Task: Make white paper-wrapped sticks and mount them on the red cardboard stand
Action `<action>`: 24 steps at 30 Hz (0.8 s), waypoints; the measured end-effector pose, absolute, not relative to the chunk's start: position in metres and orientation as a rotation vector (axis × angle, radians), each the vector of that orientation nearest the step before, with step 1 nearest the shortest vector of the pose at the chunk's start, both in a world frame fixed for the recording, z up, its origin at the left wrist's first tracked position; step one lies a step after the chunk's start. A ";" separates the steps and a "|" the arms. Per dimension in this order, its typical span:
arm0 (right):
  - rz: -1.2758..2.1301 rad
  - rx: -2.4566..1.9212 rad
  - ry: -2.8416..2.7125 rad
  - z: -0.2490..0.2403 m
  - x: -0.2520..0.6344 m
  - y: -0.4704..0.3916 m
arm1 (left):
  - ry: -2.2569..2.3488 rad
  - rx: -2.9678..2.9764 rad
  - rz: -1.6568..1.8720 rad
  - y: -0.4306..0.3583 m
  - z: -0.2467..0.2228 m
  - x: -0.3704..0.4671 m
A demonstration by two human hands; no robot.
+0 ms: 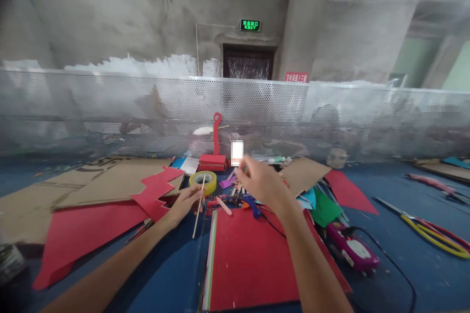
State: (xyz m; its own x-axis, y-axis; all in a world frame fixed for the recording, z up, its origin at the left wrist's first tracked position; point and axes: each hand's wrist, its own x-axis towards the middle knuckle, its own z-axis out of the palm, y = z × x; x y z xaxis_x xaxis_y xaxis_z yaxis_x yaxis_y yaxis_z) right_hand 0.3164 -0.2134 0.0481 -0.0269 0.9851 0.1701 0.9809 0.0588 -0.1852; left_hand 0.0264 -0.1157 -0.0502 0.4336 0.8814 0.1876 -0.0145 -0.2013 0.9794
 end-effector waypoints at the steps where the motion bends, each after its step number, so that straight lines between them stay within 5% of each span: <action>1: 0.025 -2.027 -2.103 0.045 0.307 -0.207 | 0.786 1.544 0.987 -0.115 -0.051 0.026; 8: 0.069 -2.293 -2.250 0.011 0.283 -0.189 | 0.776 1.514 0.919 -0.113 -0.054 0.026; 24: 0.634 -2.147 -2.078 -0.001 0.301 -0.194 | 0.875 2.071 0.784 -0.121 -0.053 0.018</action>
State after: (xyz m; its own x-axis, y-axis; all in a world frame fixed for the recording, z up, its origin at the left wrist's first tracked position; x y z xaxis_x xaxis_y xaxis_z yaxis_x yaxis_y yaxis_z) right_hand 0.3007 -0.1939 -0.0015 -0.0098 0.9726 -0.2321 0.9364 -0.0725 -0.3433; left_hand 0.0178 -0.1208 -0.0532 0.5804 0.7780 0.2405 0.3239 -0.4915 0.8084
